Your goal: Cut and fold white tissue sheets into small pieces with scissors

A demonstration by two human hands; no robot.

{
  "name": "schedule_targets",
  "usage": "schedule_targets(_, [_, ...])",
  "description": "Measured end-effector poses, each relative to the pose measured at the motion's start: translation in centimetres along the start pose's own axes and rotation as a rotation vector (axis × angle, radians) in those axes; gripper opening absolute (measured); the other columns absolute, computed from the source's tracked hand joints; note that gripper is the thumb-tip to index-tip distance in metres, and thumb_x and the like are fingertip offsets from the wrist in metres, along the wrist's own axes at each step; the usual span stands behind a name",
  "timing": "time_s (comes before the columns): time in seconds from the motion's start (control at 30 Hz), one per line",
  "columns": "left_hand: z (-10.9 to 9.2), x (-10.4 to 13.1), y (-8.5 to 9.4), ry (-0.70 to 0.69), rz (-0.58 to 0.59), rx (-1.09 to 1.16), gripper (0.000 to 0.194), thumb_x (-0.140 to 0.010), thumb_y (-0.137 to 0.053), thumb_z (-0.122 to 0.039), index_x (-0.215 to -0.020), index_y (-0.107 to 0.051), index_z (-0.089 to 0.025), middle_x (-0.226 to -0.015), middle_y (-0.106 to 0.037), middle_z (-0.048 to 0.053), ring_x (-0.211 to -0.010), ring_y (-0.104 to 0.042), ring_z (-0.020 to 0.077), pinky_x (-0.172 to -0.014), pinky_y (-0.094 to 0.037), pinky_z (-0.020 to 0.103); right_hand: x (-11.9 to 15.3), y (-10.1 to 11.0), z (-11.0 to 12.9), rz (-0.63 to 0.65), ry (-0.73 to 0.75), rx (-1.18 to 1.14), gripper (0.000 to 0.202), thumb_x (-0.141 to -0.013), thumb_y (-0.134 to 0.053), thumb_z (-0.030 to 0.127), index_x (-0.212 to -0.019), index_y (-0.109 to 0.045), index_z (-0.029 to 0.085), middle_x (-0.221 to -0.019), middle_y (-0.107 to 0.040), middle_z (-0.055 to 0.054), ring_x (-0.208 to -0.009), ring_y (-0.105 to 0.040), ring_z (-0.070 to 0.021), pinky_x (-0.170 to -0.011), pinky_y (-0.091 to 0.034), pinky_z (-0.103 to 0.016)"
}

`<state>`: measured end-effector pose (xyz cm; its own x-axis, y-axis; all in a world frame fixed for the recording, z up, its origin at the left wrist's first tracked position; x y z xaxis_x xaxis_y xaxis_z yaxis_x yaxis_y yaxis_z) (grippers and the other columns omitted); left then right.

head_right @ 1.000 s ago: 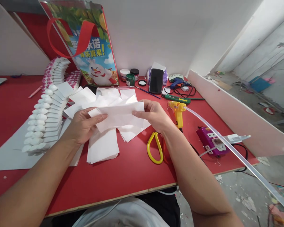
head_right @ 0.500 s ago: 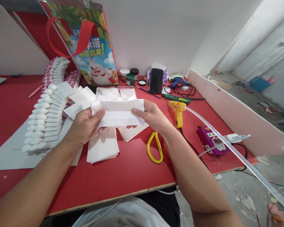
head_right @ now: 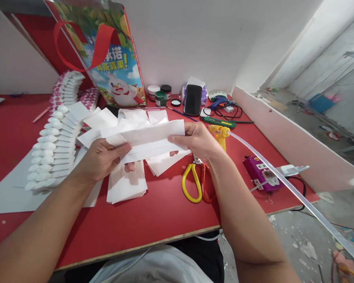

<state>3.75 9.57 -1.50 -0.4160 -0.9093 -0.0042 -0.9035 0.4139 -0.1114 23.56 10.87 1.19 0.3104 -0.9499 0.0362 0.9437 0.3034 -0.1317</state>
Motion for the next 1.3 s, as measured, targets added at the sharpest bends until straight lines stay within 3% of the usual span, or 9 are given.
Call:
schedule_targets(0.17, [-0.3,0.0,0.1,-0.026,-0.021,0.014,0.018,-0.086,-0.075,-0.03,-0.075,-0.077,-0.016,-0.063,-0.072,0.006,-0.054,-0.068,0.0214,-0.058,-0.058,0.035,-0.1,0.4,0.2,-0.03,0.02,-0.005,0.017,-0.064,-0.089,0.022,-0.078,-0.081,0.017,-0.074,-0.074,-0.002,-0.057,-0.063,-0.013,-0.051,-0.056,-0.026])
schedule_targets(0.23, [-0.4,0.0,0.1,-0.028,-0.025,0.066,0.016,-0.085,-0.076,-0.03,-0.088,-0.08,-0.015,-0.067,-0.074,0.006,-0.054,-0.068,0.0212,-0.059,-0.059,0.036,-0.1,0.6,0.3,-0.057,0.021,-0.014,0.015,-0.063,-0.088,0.021,-0.076,-0.081,0.017,-0.068,-0.072,-0.001,-0.054,-0.06,-0.0118,-0.046,-0.05,-0.024])
schedule_targets(0.37, [-0.8,0.2,-0.7,-0.036,0.037,0.173,0.031,-0.084,-0.078,-0.028,-0.112,-0.079,-0.015,-0.066,-0.075,0.007,-0.056,-0.071,0.0206,-0.065,-0.061,0.037,-0.1,0.0,0.8,-0.003,0.029,-0.008,0.017,-0.061,-0.082,0.014,-0.078,-0.083,0.017,-0.07,-0.074,-0.004,-0.048,-0.057,-0.0098,-0.043,-0.044,-0.024])
schedule_targets(0.6, [-0.9,0.4,-0.7,-0.05,0.041,0.191,0.012,-0.079,-0.073,-0.016,-0.087,-0.081,-0.014,-0.068,-0.075,0.008,-0.057,-0.071,0.0208,-0.063,-0.06,0.034,-0.1,-0.5,1.3,0.051,0.066,0.002,0.018,-0.056,-0.065,0.005,-0.062,-0.078,0.015,-0.057,-0.066,0.0,-0.045,-0.051,-0.0073,-0.043,-0.038,-0.022])
schedule_targets(0.73, [0.1,0.3,-1.7,0.095,0.229,0.262,0.024,-0.068,-0.07,-0.019,-0.09,-0.076,-0.011,-0.075,-0.078,0.014,-0.069,-0.076,0.0306,-0.069,-0.059,0.04,0.1,-1.1,1.5,0.1,0.088,0.1,0.016,-0.06,-0.065,0.005,-0.063,-0.078,0.014,-0.059,-0.065,-0.001,-0.047,-0.051,-0.0076,-0.044,-0.038,-0.021])
schedule_targets(0.83, [1.1,0.7,-2.9,0.257,0.346,0.396,0.038,-0.076,-0.069,-0.049,-0.092,-0.067,-0.016,-0.08,-0.078,0.015,-0.069,-0.076,0.0371,-0.065,-0.058,0.045,0.2,-2.0,1.4,0.143,0.089,0.141,0.013,-0.062,-0.067,0.008,-0.063,-0.078,0.015,-0.063,-0.068,-0.002,-0.049,-0.053,-0.0093,-0.045,-0.04,-0.022])
schedule_targets(0.93, [2.4,1.5,-4.3,0.4,0.408,0.396,0.057,-0.083,-0.058,-0.073,-0.102,-0.061,-0.019,-0.086,-0.079,0.015,-0.06,-0.075,0.0321,-0.059,-0.057,0.041,0.4,-3.5,1.0,0.212,0.079,0.192,0.014,-0.065,-0.066,0.009,-0.064,-0.078,0.015,-0.069,-0.072,-0.005,-0.056,-0.06,-0.0126,-0.05,-0.046,-0.023])
schedule_targets(1.1, [3.7,2.9,-6.2,0.51,0.498,0.192,0.035,-0.094,-0.062,-0.052,-0.099,-0.061,-0.017,-0.084,-0.08,0.017,-0.048,-0.07,0.0204,-0.046,-0.049,0.026,0.5,-5.5,0.0,0.326,0.05,0.253,0.018,-0.066,-0.062,0.007,-0.067,-0.078,0.016,-0.069,-0.073,-0.004,-0.062,-0.062,-0.0141,-0.056,-0.05,-0.024])
schedule_targets(1.3, [4.3,3.2,-6.3,0.574,0.488,0.119,0.031,-0.09,-0.071,-0.046,-0.085,-0.068,-0.015,-0.064,-0.075,0.01,-0.039,-0.062,0.0152,-0.036,-0.042,0.02,0.4,-5.6,-0.8,0.341,0.021,0.23,0.013,-0.067,-0.065,0.009,-0.068,-0.077,0.015,-0.068,-0.071,-0.004,-0.061,-0.061,-0.0136,-0.058,-0.05,-0.025])
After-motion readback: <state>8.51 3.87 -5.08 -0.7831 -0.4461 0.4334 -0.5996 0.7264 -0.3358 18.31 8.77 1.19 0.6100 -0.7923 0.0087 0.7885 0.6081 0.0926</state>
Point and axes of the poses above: each hand's wrist, its own x-axis away from the middle knuckle, its own y-axis out of the back of the hand, z = x × y, the point moved 10 cm from there along -x, towards the middle knuckle
